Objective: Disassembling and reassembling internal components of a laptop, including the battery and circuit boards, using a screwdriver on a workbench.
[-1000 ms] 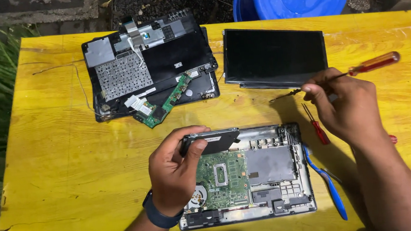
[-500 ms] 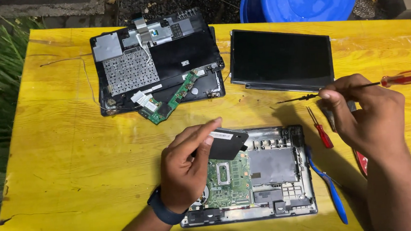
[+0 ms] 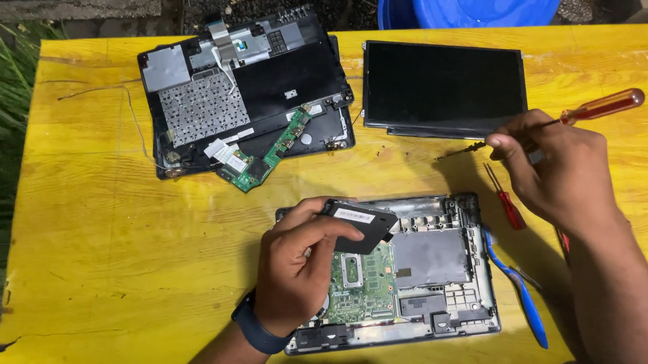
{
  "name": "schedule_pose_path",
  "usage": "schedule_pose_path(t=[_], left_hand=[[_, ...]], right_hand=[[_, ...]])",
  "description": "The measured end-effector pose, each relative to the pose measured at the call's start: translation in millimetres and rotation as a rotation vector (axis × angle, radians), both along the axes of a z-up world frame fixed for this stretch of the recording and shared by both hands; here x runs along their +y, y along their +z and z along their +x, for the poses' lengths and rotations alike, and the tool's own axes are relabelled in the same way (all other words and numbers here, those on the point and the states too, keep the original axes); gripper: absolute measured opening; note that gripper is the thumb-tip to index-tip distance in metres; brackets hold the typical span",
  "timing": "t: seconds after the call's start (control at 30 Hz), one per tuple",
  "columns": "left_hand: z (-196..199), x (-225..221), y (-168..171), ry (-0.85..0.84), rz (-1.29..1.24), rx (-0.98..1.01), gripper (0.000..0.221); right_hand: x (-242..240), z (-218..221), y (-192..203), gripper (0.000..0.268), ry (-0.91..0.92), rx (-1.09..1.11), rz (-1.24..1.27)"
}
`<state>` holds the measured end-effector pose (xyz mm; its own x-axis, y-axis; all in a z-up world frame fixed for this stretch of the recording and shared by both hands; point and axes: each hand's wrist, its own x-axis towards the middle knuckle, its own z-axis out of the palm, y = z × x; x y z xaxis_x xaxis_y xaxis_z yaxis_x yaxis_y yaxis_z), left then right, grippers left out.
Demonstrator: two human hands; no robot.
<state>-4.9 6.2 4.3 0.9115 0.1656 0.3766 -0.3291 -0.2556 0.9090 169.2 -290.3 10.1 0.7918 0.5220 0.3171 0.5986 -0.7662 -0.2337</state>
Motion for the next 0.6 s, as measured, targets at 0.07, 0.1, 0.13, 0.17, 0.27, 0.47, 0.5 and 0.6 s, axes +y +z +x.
schedule_pose_path(t=[0.07, 0.1, 0.13, 0.17, 0.27, 0.47, 0.5, 0.6], left_hand=[[-1, 1, 0, -0.011, 0.0, 0.063, 0.022], [-1, 1, -1, -0.01, 0.0, 0.062, 0.022], [0, 1, -2, -0.009, 0.004, 0.055, 0.023], [0, 1, -3, -0.01, 0.008, 0.051, 0.023], [0, 0, 1, -0.001, 0.027, 0.057, 0.021], [3, -2, 8, -0.004, -0.005, 0.144, 0.028], [4, -2, 8, -0.002, -0.004, 0.144, 0.028], [4, -3, 8, -0.023, -0.002, 0.145, 0.024]], right_hand=[[0, 1, 0, 0.026, 0.02, -0.014, 0.003], [0, 1, 0, 0.026, 0.021, -0.015, 0.003], [-1, 2, 0, 0.029, 0.017, -0.019, 0.0], [-1, 2, -1, 0.033, 0.013, -0.021, -0.003], [-2, -1, 1, 0.029, 0.007, -0.028, 0.013], [-3, -16, 16, 0.024, -0.006, -0.083, 0.003], [-1, -23, 22, 0.024, -0.003, -0.083, 0.005], [-2, -42, 35, 0.024, 0.003, -0.098, 0.04]])
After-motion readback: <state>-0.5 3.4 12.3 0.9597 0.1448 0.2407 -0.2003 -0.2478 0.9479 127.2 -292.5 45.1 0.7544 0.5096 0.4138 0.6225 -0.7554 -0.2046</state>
